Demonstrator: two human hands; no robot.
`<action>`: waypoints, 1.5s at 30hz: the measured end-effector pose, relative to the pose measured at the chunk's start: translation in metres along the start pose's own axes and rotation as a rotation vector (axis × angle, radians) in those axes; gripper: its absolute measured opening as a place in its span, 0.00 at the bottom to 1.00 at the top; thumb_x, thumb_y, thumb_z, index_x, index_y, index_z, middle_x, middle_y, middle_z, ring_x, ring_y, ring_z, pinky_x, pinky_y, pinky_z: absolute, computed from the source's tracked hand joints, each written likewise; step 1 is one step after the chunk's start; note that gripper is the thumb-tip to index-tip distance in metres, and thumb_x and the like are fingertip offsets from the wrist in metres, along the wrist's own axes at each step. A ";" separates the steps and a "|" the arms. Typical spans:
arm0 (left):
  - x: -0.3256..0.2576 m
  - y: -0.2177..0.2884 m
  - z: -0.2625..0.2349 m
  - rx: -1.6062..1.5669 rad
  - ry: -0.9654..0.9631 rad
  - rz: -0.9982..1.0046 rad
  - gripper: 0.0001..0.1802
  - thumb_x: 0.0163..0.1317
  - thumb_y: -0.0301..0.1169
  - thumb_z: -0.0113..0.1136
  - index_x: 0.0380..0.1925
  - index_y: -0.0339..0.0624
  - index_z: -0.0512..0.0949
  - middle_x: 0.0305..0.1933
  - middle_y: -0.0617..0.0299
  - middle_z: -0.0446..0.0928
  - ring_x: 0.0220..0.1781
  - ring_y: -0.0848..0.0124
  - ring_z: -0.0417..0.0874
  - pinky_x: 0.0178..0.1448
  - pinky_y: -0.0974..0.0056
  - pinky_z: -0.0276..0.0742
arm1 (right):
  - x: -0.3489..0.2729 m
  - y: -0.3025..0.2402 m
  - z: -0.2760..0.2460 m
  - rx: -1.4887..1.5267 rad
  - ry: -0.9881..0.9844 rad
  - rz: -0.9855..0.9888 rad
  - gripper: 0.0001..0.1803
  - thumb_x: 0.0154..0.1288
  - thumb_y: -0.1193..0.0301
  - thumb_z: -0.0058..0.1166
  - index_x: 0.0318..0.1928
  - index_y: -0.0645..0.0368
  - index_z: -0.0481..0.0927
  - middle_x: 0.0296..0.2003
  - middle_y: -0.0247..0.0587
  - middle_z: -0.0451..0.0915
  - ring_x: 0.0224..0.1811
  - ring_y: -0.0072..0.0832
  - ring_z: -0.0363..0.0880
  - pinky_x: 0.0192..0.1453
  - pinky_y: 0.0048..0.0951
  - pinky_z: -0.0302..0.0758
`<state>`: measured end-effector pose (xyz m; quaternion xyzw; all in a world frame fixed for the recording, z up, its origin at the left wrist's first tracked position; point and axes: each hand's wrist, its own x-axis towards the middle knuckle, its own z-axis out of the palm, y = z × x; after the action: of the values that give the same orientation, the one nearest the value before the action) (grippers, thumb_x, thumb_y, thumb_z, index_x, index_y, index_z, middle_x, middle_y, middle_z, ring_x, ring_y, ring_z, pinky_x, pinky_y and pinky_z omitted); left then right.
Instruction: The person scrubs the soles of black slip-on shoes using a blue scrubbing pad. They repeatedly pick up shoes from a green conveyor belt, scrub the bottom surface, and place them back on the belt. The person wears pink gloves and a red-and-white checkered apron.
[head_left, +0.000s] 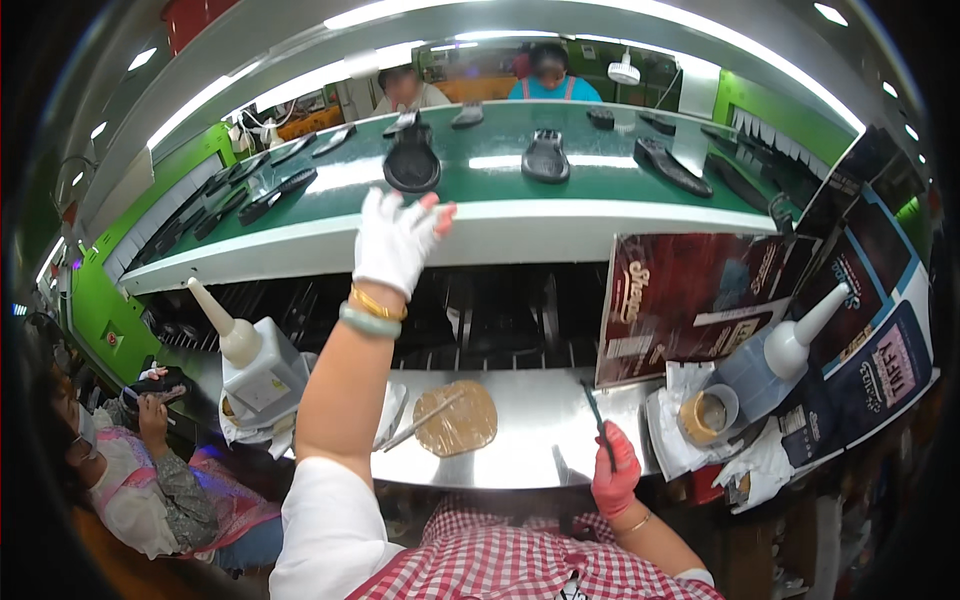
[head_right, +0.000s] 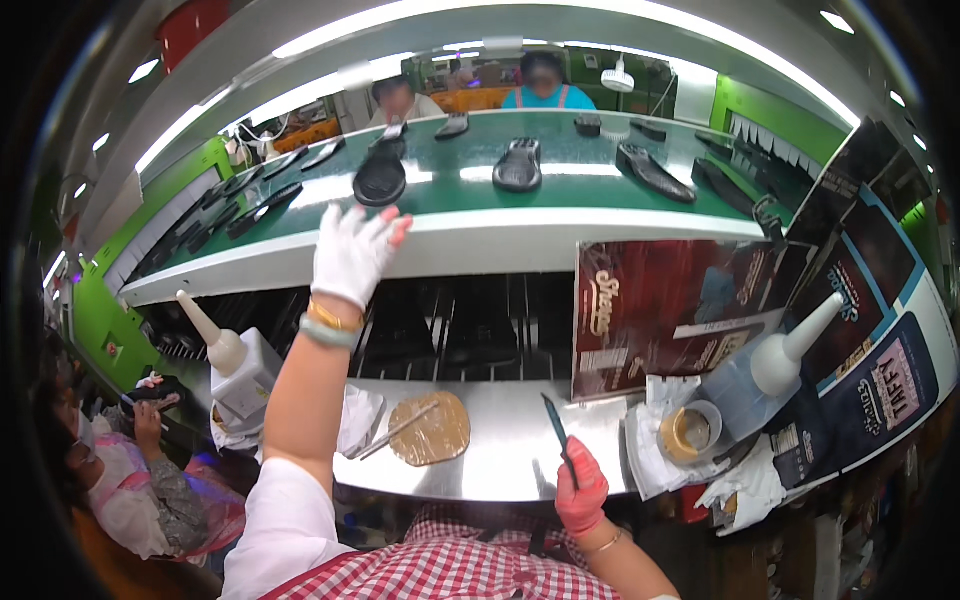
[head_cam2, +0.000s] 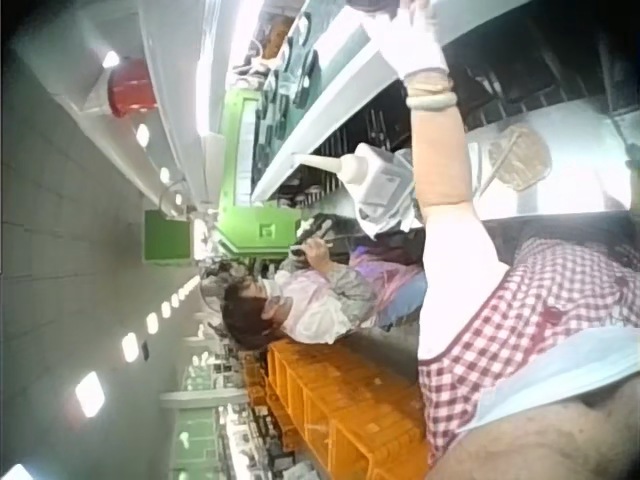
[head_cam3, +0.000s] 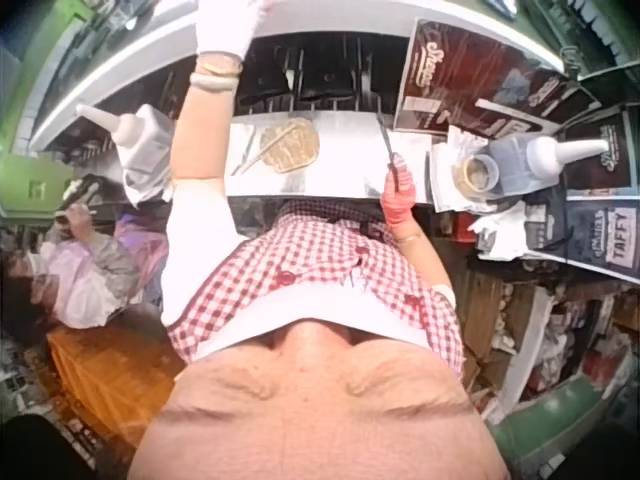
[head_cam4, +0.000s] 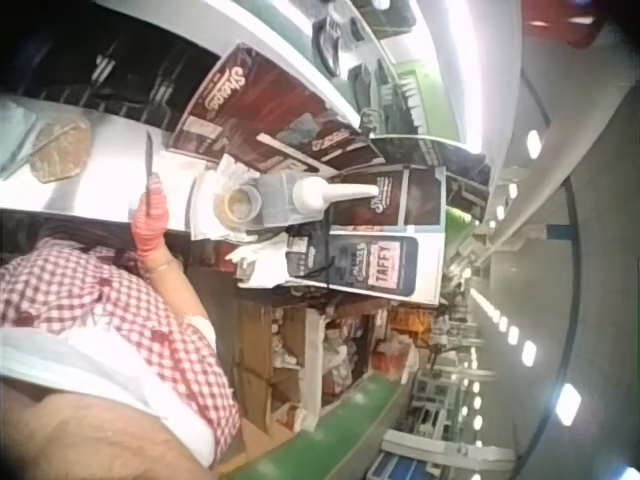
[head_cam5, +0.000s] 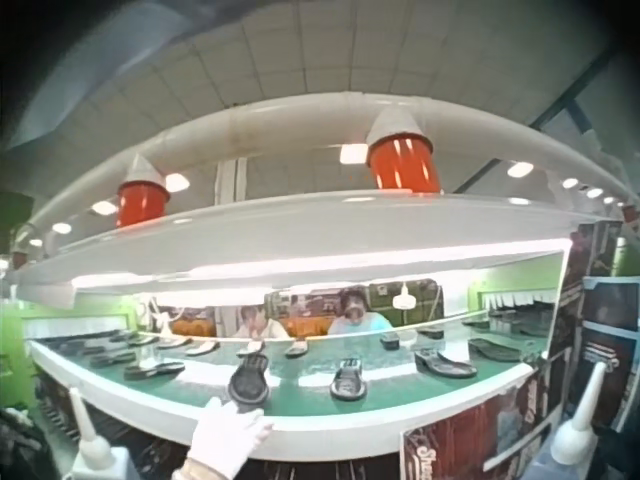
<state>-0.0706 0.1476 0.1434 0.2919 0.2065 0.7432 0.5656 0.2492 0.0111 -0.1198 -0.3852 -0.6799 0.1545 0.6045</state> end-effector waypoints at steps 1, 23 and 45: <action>0.000 0.000 -0.015 0.058 -0.128 -0.002 0.31 0.70 0.50 0.36 0.64 0.40 0.53 0.58 0.37 0.65 0.54 0.40 0.73 0.46 0.56 0.77 | -0.004 0.005 0.001 -0.041 0.009 -0.053 0.18 0.64 0.75 0.50 0.55 0.62 0.73 0.48 0.53 0.76 0.45 0.40 0.79 0.48 0.31 0.77; 0.196 0.326 -0.344 1.817 0.607 0.265 0.54 0.41 0.46 0.72 0.64 0.27 0.56 0.57 0.43 0.72 0.55 0.58 0.76 0.58 0.64 0.71 | -0.024 0.034 0.016 -0.348 -0.225 -0.044 0.24 0.53 0.73 0.60 0.53 0.50 0.74 0.53 0.50 0.73 0.45 0.45 0.78 0.41 0.37 0.78; 0.124 0.183 -0.211 1.236 0.307 0.753 0.29 0.58 0.47 0.55 0.51 0.34 0.71 0.52 0.58 0.72 0.47 0.68 0.75 0.51 0.66 0.71 | -0.020 0.023 0.010 -0.259 -0.099 -0.027 0.24 0.55 0.75 0.58 0.55 0.52 0.74 0.54 0.48 0.73 0.46 0.44 0.78 0.48 0.34 0.77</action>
<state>-0.3669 0.2217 0.1281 0.5010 0.5499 0.6676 -0.0303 0.2468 0.0146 -0.1517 -0.4426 -0.7283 0.0761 0.5175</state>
